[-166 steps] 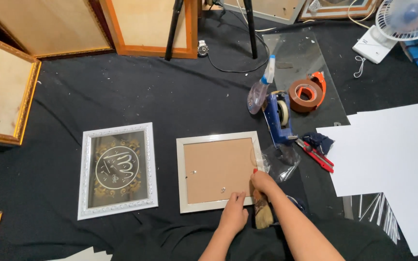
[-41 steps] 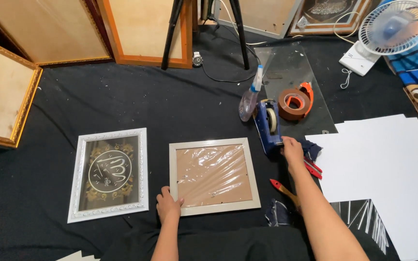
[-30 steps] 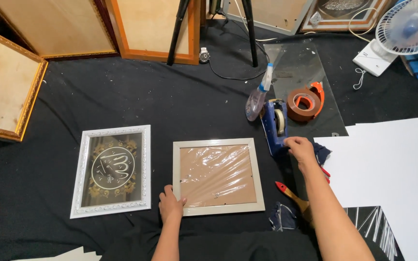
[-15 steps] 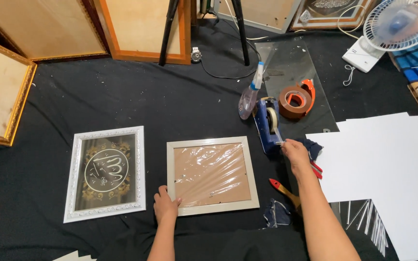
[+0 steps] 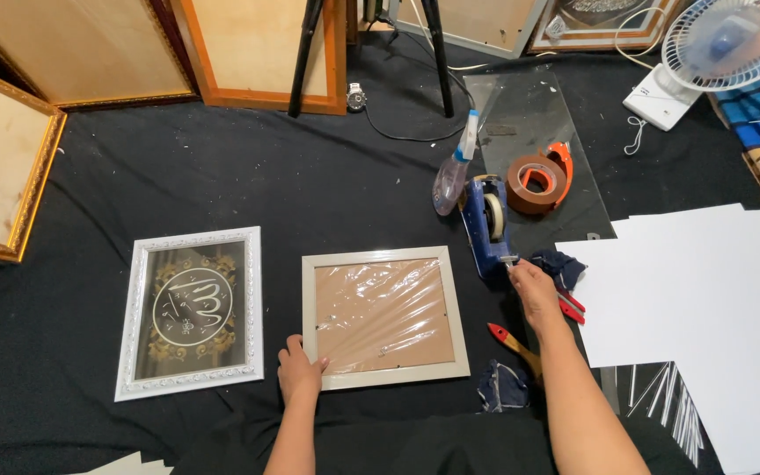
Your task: The person cleans the glass of a picture frame, places a white backing sheet inside, and then covers the back with a cardboard sheet. They secure the cardboard using a plastic wrap and tape, smoothing it down with a utility knife.
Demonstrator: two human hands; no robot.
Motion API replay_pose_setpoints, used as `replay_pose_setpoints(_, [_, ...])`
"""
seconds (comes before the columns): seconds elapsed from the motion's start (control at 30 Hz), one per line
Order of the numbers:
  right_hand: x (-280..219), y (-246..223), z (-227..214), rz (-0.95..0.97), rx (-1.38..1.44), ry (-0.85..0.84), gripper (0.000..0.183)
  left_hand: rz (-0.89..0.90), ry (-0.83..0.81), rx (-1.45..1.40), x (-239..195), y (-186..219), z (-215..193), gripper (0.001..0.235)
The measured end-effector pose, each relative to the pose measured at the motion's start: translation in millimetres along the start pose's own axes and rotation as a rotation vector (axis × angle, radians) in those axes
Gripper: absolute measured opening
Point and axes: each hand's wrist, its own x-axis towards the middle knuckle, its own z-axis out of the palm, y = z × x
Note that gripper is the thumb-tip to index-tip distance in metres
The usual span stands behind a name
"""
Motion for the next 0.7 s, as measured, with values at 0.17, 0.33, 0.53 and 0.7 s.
replay_pose_setpoints(0.17, [4.5,0.8,0.0,0.024,0.046,0.005,0.057,0.023,0.008,0.001,4.1,-3.9,3.3,0.06])
replay_pose_setpoints(0.33, [7.2,4.9,1.0,-0.021,0.08,-0.008,0.053,0.013,-0.001,-0.006,-0.1,-0.5,-0.1,0.059])
replay_pose_setpoints(0.53, [-1.4,0.6,3.1,-0.014,0.093,-0.016,0.057,0.03,0.004,-0.005,3.8,-3.8,2.9,0.06])
replay_pose_setpoints(0.7, [-7.6,1.5,-0.9,-0.172,-0.232,0.015,0.012,0.024,0.003,-0.015,1.7,-1.7,1.3,0.062])
